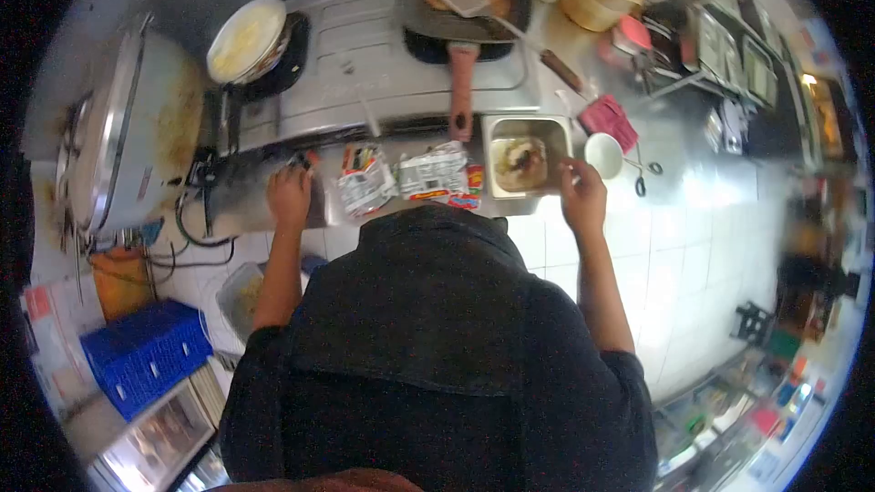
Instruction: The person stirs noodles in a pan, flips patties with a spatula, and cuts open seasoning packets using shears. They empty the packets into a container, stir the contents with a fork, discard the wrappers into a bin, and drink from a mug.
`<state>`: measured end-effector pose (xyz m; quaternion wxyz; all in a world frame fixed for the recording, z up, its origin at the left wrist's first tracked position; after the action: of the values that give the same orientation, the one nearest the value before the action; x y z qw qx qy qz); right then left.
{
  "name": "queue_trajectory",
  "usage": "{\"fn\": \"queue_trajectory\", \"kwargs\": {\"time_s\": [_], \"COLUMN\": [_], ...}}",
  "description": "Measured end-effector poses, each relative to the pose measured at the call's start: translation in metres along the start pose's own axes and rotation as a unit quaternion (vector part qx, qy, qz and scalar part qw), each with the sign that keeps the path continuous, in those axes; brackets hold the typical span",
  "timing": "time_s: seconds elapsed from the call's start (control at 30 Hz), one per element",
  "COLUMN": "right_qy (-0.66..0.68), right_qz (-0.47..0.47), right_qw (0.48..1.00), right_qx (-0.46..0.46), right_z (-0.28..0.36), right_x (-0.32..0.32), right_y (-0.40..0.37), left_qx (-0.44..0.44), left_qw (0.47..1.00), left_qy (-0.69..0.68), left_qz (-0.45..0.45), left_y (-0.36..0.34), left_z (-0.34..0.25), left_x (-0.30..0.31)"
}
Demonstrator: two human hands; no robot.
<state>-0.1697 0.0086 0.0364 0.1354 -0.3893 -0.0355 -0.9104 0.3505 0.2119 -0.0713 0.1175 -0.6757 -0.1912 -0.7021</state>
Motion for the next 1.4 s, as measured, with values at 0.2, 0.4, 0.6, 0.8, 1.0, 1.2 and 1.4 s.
{"fn": "queue_trajectory", "kwargs": {"time_s": [0.2,0.4,0.6,0.8,1.0,1.2,1.4], "right_qy": [-0.127,-0.189,-0.240,-0.163,-0.107,0.146,0.182], "right_qz": [-0.048,-0.144,-0.070,-0.092,-0.243,0.184,0.197], "right_qw": [0.989,0.963,0.957,0.972,0.961,0.919,0.901], "right_qx": [-0.054,-0.131,-0.146,-0.144,0.074,0.318,0.341], "right_z": [-0.062,-0.146,-0.274,-0.276,-0.143,0.037,0.050], "right_x": [0.055,0.110,0.116,0.114,0.114,0.061,0.080], "right_y": [0.037,0.049,0.054,0.044,0.042,0.000,-0.011], "left_qx": [-0.003,0.007,0.106,0.011,-0.017,-0.224,-0.208], "left_qw": [0.999,0.928,0.588,0.596,0.692,0.788,0.704], "left_qy": [-0.046,-0.371,-0.751,-0.714,-0.638,-0.479,-0.590], "left_qz": [-0.002,0.021,0.283,0.367,0.338,0.315,0.335], "left_y": [-0.020,-0.046,-0.045,-0.028,0.001,0.023,0.028], "left_z": [-0.006,-0.050,-0.130,-0.197,-0.271,-0.343,-0.356], "left_x": [0.042,0.103,0.132,0.154,0.187,0.200,0.204]}}
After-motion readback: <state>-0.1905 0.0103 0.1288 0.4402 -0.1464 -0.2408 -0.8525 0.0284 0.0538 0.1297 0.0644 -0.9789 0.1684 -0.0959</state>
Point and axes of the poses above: each hand's wrist, its own y-axis towards the middle knuckle, its own x-axis out of the back of the hand, z = x × y, the point moved 1 cm from there along y, towards the middle knuckle, and after that the axes turned 12 degrees about z, right-handed, at the moved point
